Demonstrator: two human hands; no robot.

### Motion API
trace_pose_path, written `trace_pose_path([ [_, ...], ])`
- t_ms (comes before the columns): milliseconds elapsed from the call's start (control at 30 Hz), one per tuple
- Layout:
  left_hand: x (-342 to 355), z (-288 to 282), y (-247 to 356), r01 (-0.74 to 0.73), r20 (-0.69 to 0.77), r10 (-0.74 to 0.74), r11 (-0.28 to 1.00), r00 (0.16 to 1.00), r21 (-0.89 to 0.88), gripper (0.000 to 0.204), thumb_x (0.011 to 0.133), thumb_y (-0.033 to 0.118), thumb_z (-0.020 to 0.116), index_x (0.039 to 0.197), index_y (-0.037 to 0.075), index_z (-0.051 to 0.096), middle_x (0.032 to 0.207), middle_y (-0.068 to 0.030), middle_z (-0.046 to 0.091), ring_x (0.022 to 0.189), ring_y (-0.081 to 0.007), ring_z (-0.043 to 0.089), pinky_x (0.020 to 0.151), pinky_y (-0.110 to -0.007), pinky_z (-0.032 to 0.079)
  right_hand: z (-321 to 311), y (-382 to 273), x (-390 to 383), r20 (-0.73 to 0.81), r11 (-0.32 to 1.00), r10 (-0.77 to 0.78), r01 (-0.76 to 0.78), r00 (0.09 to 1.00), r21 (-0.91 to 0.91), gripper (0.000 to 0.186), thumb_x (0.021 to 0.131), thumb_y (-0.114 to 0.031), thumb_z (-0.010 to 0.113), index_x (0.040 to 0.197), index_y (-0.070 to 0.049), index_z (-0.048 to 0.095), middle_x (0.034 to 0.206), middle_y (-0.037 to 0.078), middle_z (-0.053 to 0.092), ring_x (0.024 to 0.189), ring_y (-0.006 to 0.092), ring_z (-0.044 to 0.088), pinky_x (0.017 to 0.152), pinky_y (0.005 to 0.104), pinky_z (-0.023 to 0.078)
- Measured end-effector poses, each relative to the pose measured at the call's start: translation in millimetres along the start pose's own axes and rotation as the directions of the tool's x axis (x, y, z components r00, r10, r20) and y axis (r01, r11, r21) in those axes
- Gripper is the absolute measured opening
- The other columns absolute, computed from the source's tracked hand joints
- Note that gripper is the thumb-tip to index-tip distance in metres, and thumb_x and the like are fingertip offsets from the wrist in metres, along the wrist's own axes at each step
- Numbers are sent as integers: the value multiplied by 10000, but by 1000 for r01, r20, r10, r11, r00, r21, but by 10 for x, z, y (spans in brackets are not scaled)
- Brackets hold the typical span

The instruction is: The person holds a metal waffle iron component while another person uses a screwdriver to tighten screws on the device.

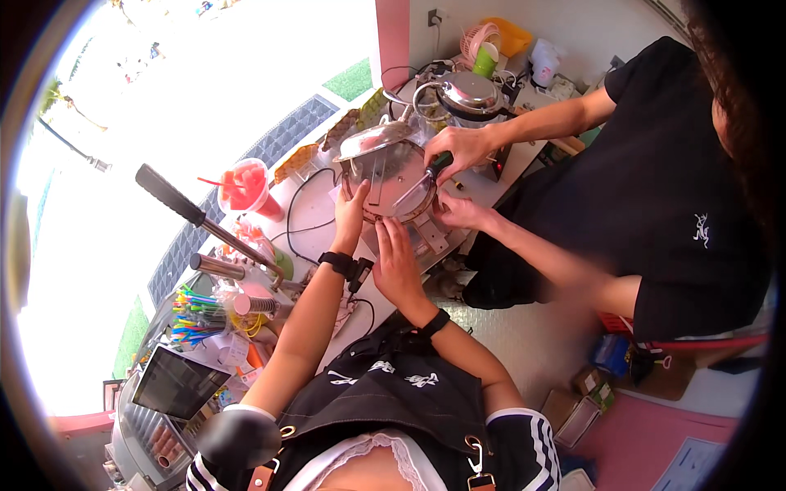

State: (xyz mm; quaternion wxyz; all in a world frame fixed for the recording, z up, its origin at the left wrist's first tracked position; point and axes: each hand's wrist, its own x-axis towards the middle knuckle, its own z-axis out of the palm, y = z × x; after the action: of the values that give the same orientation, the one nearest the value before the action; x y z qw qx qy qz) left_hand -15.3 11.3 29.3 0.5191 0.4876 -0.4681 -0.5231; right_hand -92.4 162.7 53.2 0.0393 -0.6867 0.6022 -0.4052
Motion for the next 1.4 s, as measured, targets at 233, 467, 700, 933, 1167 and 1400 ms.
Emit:
trace_pose_path([
  [233, 25, 6, -24, -3, 4, 3, 1000, 1000, -8, 535, 863, 378, 722, 1178, -29, 579, 1089, -150, 660, 1003, -219, 613, 898, -335, 463, 12, 73, -56, 49, 998, -22, 25, 999, -49, 671, 733, 18, 572, 1383, 34, 405, 1458, 220, 357, 1394, 402, 315, 1147, 517, 275],
  [467, -46, 65, 70, 21, 18, -20, 999, 1000, -47, 447, 898, 265, 692, 1222, -22, 579, 1110, -97, 641, 989, -165, 589, 882, -302, 463, 21, 99, -71, 63, 993, -44, 50, 997, -105, 648, 706, 17, 605, 1336, 42, 453, 1480, 230, 324, 1412, 410, 285, 1133, 567, 270],
  [700, -2, -3, -22, -12, 33, 15, 998, 999, -66, 514, 872, 324, 726, 1210, -31, 571, 1114, -121, 656, 1016, -185, 602, 900, -309, 457, -58, -1, -54, 84, 987, -54, 66, 995, -144, 671, 712, 4, 614, 1360, 22, 439, 1456, 230, 341, 1388, 413, 314, 1119, 549, 293],
  [933, -51, 51, 51, -18, -1, 18, 1000, 1000, 3, 550, 866, 350, 726, 1224, -38, 571, 1134, -128, 653, 1034, -200, 603, 921, -322, 450, -281, 64, 85, 81, 976, 218, -218, 972, -17, 719, 751, -28, 636, 1425, -11, 388, 1063, 196, 592, 975, 373, 580, 898, 472, 462],
  [1167, 38, -3, -49, 2, 6, -2, 999, 1000, -49, 521, 875, 331, 711, 1215, -39, 571, 1133, -139, 656, 1035, -206, 610, 920, -326, 457, -155, 132, 41, 10, 989, 64, -62, 998, -137, 626, 771, -63, 637, 1370, -8, 464, 779, 197, 633, 777, 375, 621, 781, 473, 486],
  [1400, -39, 45, 41, -8, -15, 8, 999, 1000, 42, 480, 898, 294, 671, 1226, -37, 560, 1139, -142, 659, 1035, -219, 624, 905, -339, 479, -169, 107, 45, 17, 985, 89, -86, 996, -149, 610, 771, -40, 625, 1358, -7, 462, 706, 169, 620, 701, 370, 610, 735, 443, 476],
])
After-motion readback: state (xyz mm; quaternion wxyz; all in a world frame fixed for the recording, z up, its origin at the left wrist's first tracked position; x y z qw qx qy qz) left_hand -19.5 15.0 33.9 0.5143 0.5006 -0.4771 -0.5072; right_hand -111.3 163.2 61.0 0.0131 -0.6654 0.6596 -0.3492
